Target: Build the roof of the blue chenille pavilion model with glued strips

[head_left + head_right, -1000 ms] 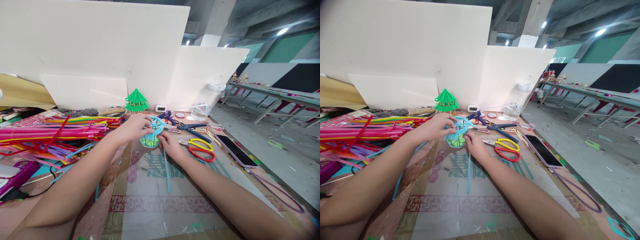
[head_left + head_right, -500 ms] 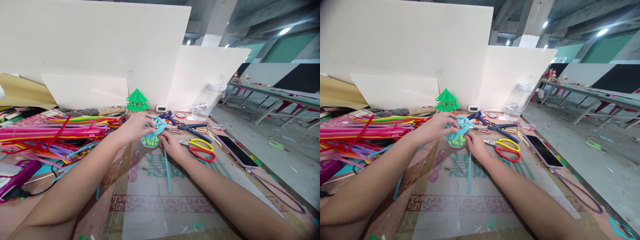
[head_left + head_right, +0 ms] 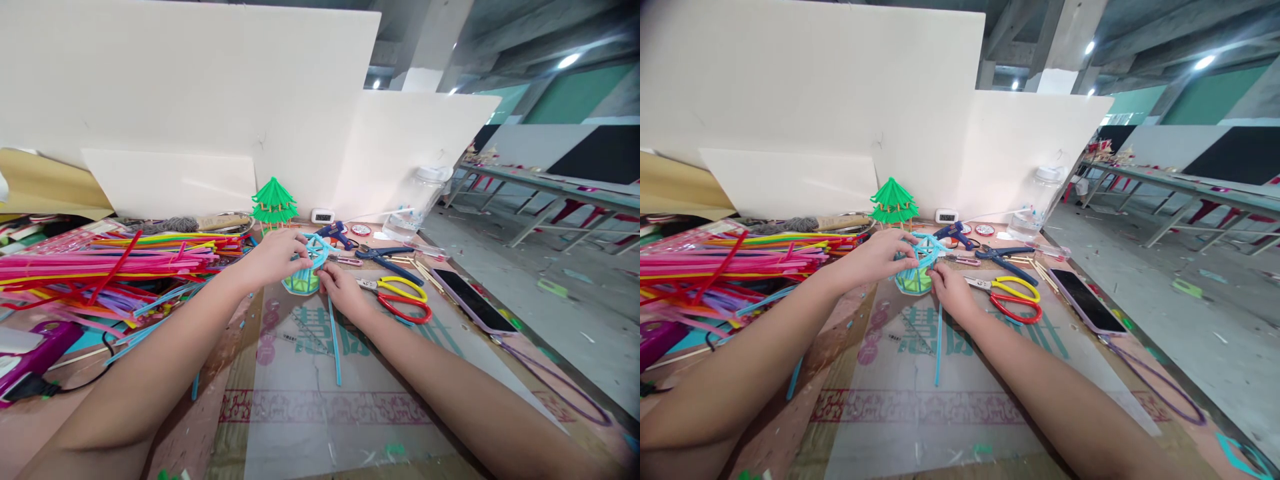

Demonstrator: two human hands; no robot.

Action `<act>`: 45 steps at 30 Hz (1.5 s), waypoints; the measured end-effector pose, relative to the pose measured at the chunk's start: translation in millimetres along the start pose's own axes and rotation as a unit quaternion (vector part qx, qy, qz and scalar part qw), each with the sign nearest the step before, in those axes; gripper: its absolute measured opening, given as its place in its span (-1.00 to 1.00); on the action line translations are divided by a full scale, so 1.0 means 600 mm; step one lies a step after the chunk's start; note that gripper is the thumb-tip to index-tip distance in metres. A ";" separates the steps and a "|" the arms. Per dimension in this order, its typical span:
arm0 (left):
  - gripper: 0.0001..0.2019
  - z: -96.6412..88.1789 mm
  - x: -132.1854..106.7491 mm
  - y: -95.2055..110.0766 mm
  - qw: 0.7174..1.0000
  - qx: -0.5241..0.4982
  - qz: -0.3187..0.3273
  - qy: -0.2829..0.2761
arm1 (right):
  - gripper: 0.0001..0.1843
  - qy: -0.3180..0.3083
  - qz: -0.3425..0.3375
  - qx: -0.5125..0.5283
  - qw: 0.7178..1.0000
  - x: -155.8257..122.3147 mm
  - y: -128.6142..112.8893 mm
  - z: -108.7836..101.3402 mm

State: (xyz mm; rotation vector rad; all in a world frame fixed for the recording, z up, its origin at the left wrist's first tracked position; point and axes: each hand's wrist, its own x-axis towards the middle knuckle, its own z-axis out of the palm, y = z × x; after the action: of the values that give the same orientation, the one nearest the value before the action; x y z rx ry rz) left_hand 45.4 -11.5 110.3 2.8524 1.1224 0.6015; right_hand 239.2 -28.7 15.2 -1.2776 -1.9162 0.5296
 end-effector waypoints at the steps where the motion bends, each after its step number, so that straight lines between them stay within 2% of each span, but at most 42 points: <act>1: -0.77 0.001 0.000 -0.001 1.000 0.000 0.000 0.000 | -0.70 0.000 0.000 0.000 1.000 0.000 0.000 0.000; 10: -0.72 -0.002 -0.002 -0.007 0.999 0.033 -0.021 0.022 | -0.71 -0.001 -0.001 0.003 1.000 0.001 0.005 0.002; 21: -0.73 0.005 0.002 -0.009 0.999 0.024 -0.001 0.025 | -0.70 -0.001 -0.001 0.001 1.000 0.000 0.004 0.002; 27: -0.68 -0.008 -0.002 -0.015 0.999 0.027 -0.011 0.015 | -0.70 -0.002 -0.001 -0.001 1.000 -0.001 0.001 0.000; 31: -0.69 -0.014 -0.006 -0.023 1.000 0.029 0.011 0.002 | -0.70 -0.002 0.003 -0.001 1.000 -0.001 0.001 0.001; 38: -0.76 -0.006 -0.002 -0.030 0.999 0.011 0.035 -0.005 | -0.71 0.001 0.000 0.008 1.000 -0.001 0.001 0.002; 41: -0.74 -0.008 -0.001 -0.027 1.000 0.009 0.027 -0.001 | -0.72 0.005 -0.001 0.017 1.000 -0.002 -0.001 0.001; 45: -0.69 -0.021 -0.006 -0.023 0.999 -0.029 -0.008 0.033 | -0.76 0.018 0.010 0.035 0.999 0.001 -0.002 0.000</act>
State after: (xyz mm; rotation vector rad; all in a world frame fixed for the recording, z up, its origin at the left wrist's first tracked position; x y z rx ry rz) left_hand 29.4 -4.9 118.8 2.7920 1.1152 0.7208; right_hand 238.8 -28.8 16.1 -1.2536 -1.8421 0.5751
